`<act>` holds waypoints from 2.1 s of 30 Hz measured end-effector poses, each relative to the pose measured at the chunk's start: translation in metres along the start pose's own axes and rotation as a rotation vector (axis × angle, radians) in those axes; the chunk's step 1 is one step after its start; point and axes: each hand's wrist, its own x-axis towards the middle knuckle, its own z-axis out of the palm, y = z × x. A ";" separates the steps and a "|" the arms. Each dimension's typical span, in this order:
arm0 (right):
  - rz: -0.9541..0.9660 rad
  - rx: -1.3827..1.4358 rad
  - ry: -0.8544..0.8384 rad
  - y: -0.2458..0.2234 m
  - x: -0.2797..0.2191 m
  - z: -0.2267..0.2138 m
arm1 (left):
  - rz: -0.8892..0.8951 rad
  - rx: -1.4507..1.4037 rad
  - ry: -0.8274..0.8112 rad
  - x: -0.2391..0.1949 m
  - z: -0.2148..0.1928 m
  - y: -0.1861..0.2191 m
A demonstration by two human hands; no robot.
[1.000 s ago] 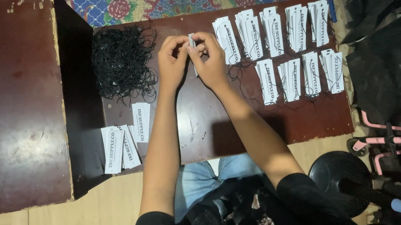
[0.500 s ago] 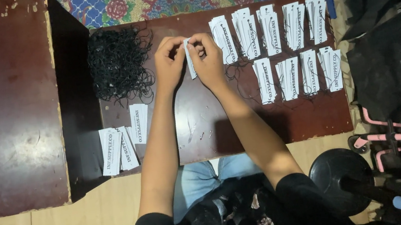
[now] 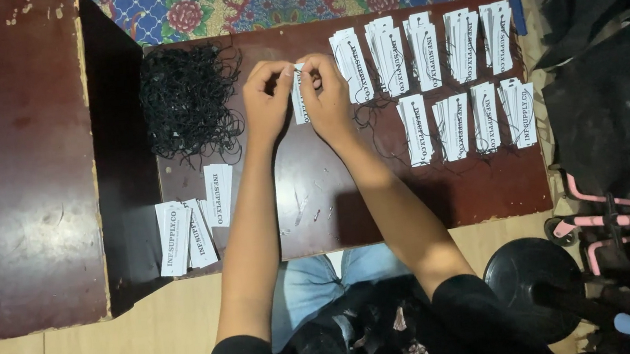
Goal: The person repeatedly picks up a white paper tag and a black elastic band, threads the band through the tag, and places the assembled unit on the table. The process is repeated for multiple tags, creating a growing pile of finished items.
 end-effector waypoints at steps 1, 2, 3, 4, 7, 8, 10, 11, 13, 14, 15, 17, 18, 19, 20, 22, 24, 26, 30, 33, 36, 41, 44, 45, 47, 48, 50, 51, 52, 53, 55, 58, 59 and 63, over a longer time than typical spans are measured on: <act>-0.001 0.000 -0.001 -0.006 0.001 -0.003 | 0.000 -0.001 0.001 -0.001 0.000 -0.002; -0.022 -0.002 0.029 -0.012 0.002 -0.005 | -0.007 0.007 0.040 0.000 -0.001 -0.003; -0.043 -0.003 0.058 -0.018 0.004 -0.007 | -0.015 0.014 0.079 0.000 -0.001 -0.005; -0.045 -0.003 0.059 -0.020 0.004 -0.008 | -0.013 0.014 0.079 0.000 -0.002 -0.005; 0.075 0.195 0.038 -0.028 0.004 -0.013 | 0.004 0.063 0.075 0.000 -0.002 -0.006; 0.097 0.307 0.026 -0.030 0.004 -0.014 | -0.009 0.053 0.084 0.000 -0.002 -0.006; 0.119 0.421 0.012 -0.032 0.004 -0.013 | -0.021 0.045 0.094 0.000 -0.001 -0.009; 0.156 0.577 0.002 -0.031 0.004 -0.011 | -0.008 0.050 0.142 0.000 0.000 -0.013; 0.192 0.732 -0.011 -0.030 0.004 -0.009 | 0.006 0.055 0.192 0.001 0.000 -0.017; 0.231 0.820 -0.014 -0.029 0.002 -0.009 | 0.006 0.058 0.201 0.001 0.000 -0.017; 0.270 0.908 -0.016 -0.029 0.001 -0.009 | 0.006 0.060 0.210 0.001 0.000 -0.017; 0.270 0.932 -0.015 -0.028 0.001 -0.010 | -0.011 0.052 0.246 0.002 0.000 -0.025; 0.273 0.956 -0.009 -0.027 -0.001 -0.010 | -0.030 0.045 0.277 0.001 0.000 -0.029; 0.274 0.955 -0.013 -0.024 -0.001 -0.010 | -0.032 0.045 0.281 0.001 -0.001 -0.027; 0.271 0.904 0.009 -0.020 -0.001 -0.009 | -0.048 0.024 0.307 0.001 -0.001 -0.026; 0.266 0.853 0.029 -0.014 -0.001 -0.009 | -0.063 0.002 0.334 0.001 -0.002 -0.022; 0.296 0.813 0.031 -0.010 -0.002 -0.009 | -0.118 -0.121 0.368 0.000 -0.003 -0.017; 0.281 0.775 0.022 -0.008 -0.002 -0.006 | -0.132 -0.152 0.384 0.001 -0.001 -0.021; 0.208 0.512 -0.014 -0.030 0.002 -0.010 | -0.140 -0.228 0.446 0.002 0.000 -0.037; 0.094 0.255 -0.078 -0.023 -0.002 -0.007 | -0.142 -0.260 0.471 0.003 0.002 -0.035; 0.003 0.036 -0.133 -0.031 -0.006 -0.004 | -0.133 -0.257 0.463 0.003 0.001 -0.038; -0.060 -0.049 -0.160 -0.016 -0.013 0.006 | -0.152 -0.307 0.470 0.002 0.000 -0.032; -0.069 -0.086 -0.159 -0.005 -0.014 0.009 | -0.153 -0.339 0.478 0.003 0.000 -0.036; -0.064 -0.098 -0.158 -0.001 -0.015 0.009 | -0.158 -0.356 0.482 0.003 0.001 -0.039; -0.056 -0.099 -0.157 -0.001 -0.013 0.007 | -0.157 -0.367 0.480 0.004 0.002 -0.040; -0.055 -0.095 -0.158 -0.002 -0.011 0.007 | -0.150 -0.374 0.485 0.005 0.002 -0.040; -0.060 -0.101 -0.156 -0.003 -0.012 0.006 | -0.146 -0.377 0.491 0.004 0.002 -0.041; -0.066 -0.105 -0.151 -0.003 -0.012 0.006 | -0.139 -0.379 0.496 0.004 0.002 -0.042; -0.065 -0.105 -0.154 -0.004 -0.012 0.006 | -0.141 -0.379 0.498 0.005 0.001 -0.041; -0.075 -0.117 -0.154 -0.005 -0.013 0.006 | -0.125 -0.380 0.498 0.005 0.002 -0.040; -0.083 -0.129 -0.152 -0.008 -0.013 0.006 | -0.110 -0.380 0.496 0.005 0.001 -0.037; -0.108 -0.178 -0.096 -0.014 -0.010 0.003 | -0.075 -0.356 0.484 0.007 0.000 -0.028; -0.136 -0.201 -0.078 -0.015 -0.008 0.002 | -0.053 -0.337 0.471 0.007 0.000 -0.024; -0.236 -0.295 -0.056 -0.025 -0.004 -0.004 | -0.014 -0.307 0.448 0.006 0.000 -0.015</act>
